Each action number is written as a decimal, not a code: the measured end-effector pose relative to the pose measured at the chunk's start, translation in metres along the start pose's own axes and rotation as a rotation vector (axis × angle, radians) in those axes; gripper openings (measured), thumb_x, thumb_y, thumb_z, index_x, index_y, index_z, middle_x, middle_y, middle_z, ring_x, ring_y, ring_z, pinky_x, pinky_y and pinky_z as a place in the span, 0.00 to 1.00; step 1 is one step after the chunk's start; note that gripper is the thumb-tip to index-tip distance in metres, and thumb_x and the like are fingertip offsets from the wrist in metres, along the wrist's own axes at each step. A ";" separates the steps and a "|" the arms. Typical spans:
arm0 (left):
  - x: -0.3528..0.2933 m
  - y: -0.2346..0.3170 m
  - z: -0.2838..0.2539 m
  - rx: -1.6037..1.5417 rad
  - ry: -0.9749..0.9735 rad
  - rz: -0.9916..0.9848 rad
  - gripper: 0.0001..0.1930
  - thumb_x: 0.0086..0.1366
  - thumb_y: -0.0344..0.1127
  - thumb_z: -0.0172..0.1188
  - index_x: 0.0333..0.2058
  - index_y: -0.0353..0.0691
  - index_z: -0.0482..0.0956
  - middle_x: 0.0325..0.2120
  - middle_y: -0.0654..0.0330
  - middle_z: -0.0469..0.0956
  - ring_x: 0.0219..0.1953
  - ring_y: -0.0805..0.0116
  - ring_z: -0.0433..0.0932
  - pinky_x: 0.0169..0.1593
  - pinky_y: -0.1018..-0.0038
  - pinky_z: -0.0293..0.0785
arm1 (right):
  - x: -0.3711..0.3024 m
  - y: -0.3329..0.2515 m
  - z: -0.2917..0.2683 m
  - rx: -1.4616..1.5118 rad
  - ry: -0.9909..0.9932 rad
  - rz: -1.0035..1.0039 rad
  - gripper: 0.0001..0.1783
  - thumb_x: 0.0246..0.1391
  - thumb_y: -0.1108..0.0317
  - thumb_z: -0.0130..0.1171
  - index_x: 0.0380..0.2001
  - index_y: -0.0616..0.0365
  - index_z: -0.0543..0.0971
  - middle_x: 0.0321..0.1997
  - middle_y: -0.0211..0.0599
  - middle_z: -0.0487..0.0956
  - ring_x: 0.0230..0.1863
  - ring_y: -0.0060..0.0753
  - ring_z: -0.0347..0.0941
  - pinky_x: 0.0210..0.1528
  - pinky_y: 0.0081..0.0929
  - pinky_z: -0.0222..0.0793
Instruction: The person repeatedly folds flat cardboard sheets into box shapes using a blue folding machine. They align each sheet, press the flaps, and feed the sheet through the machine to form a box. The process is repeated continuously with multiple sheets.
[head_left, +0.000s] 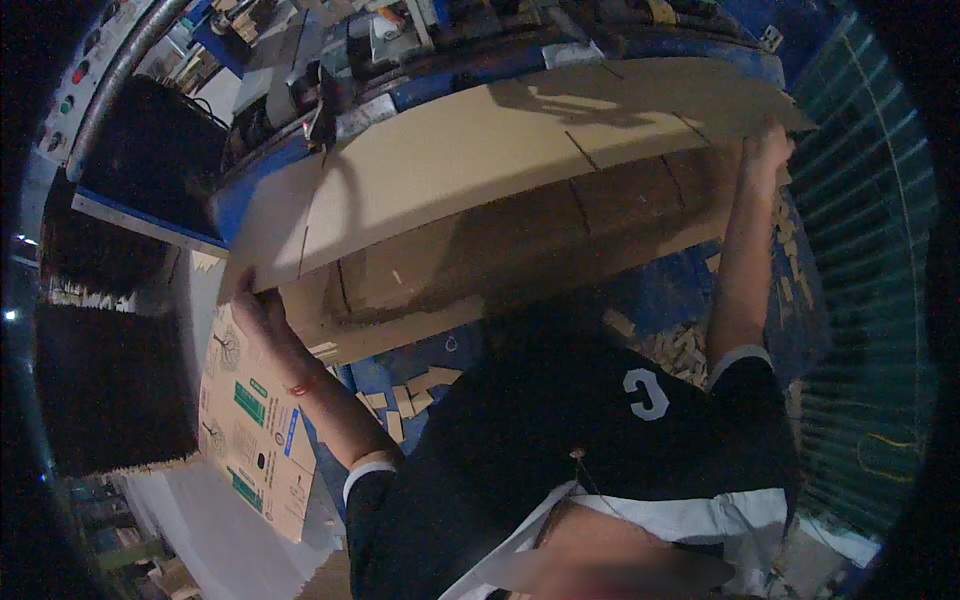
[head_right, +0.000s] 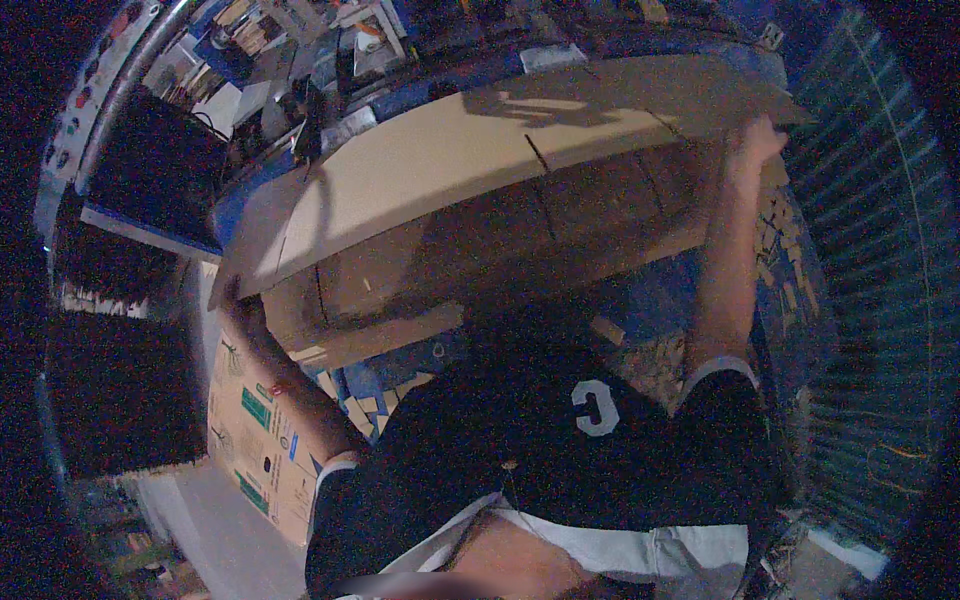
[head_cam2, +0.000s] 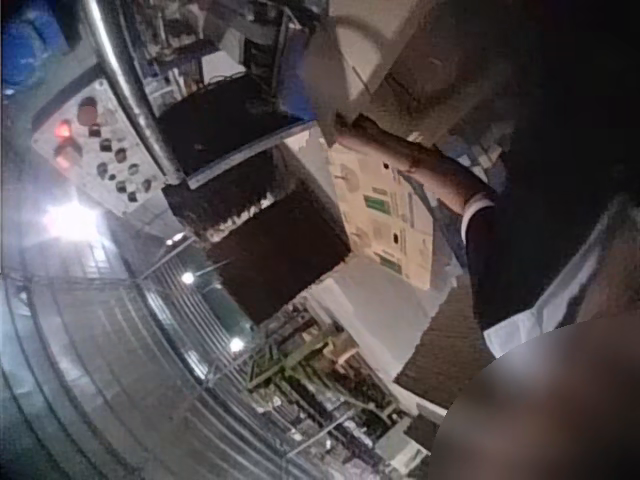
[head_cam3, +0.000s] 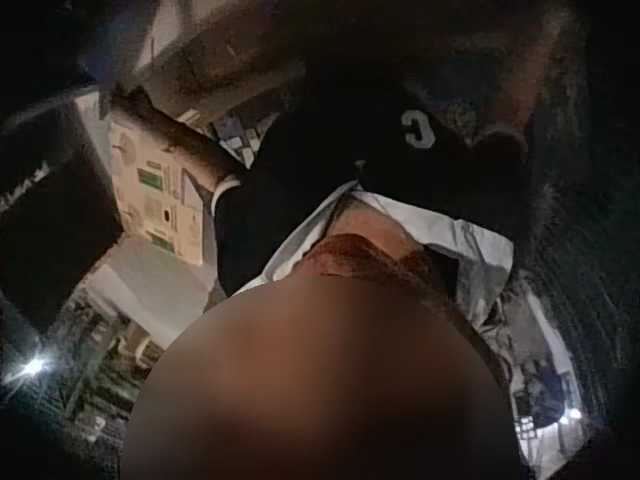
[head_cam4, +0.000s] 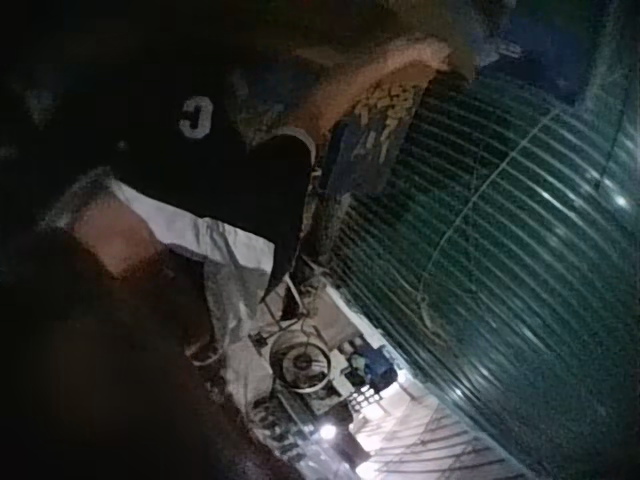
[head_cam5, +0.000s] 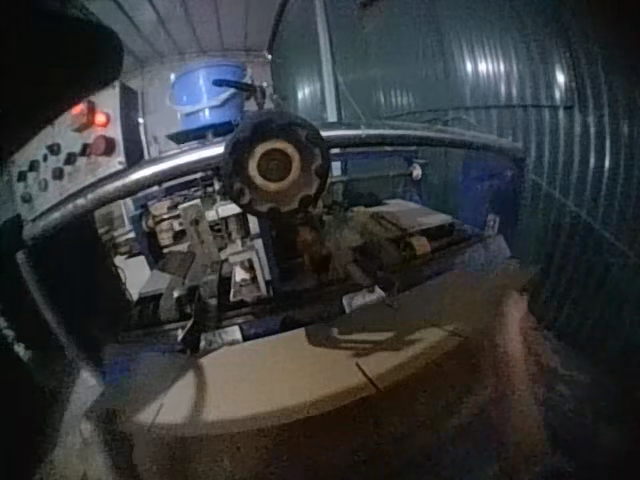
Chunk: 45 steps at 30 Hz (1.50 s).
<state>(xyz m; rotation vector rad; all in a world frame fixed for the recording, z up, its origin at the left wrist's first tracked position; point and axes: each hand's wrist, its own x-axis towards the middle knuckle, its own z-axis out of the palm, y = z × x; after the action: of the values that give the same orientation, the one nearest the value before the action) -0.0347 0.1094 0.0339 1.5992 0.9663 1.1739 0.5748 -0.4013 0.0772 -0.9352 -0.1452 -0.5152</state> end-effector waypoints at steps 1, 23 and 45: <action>-0.003 0.011 0.002 -0.091 0.051 -0.039 0.22 0.59 0.30 0.56 0.51 0.26 0.68 0.46 0.50 0.73 0.46 0.62 0.73 0.50 0.66 0.70 | -0.004 -0.016 0.012 -0.206 0.079 0.175 0.20 0.53 0.77 0.52 0.51 0.64 0.66 0.48 0.39 0.73 0.43 0.34 0.73 0.46 0.31 0.71; -0.152 0.107 0.126 0.864 -0.948 0.815 0.28 0.55 0.27 0.51 0.58 0.41 0.65 0.61 0.52 0.60 0.65 0.52 0.56 0.64 0.57 0.56 | -0.247 -0.093 -0.011 -0.827 -1.776 -0.907 0.23 0.42 0.60 0.61 0.46 0.47 0.77 0.56 0.35 0.73 0.58 0.41 0.68 0.58 0.41 0.63; -0.095 0.069 0.121 0.775 -0.645 0.437 0.48 0.54 0.53 0.63 0.64 0.34 0.49 0.64 0.40 0.51 0.67 0.47 0.48 0.67 0.55 0.41 | -0.081 0.047 0.002 -1.603 -0.781 0.355 0.22 0.61 0.53 0.43 0.40 0.60 0.78 0.37 0.55 0.78 0.41 0.58 0.73 0.44 0.43 0.66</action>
<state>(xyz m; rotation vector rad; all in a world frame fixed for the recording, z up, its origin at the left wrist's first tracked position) 0.0646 -0.0245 0.0579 2.6875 0.6705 0.4446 0.5272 -0.3479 0.0171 -2.6504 -0.2587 0.2320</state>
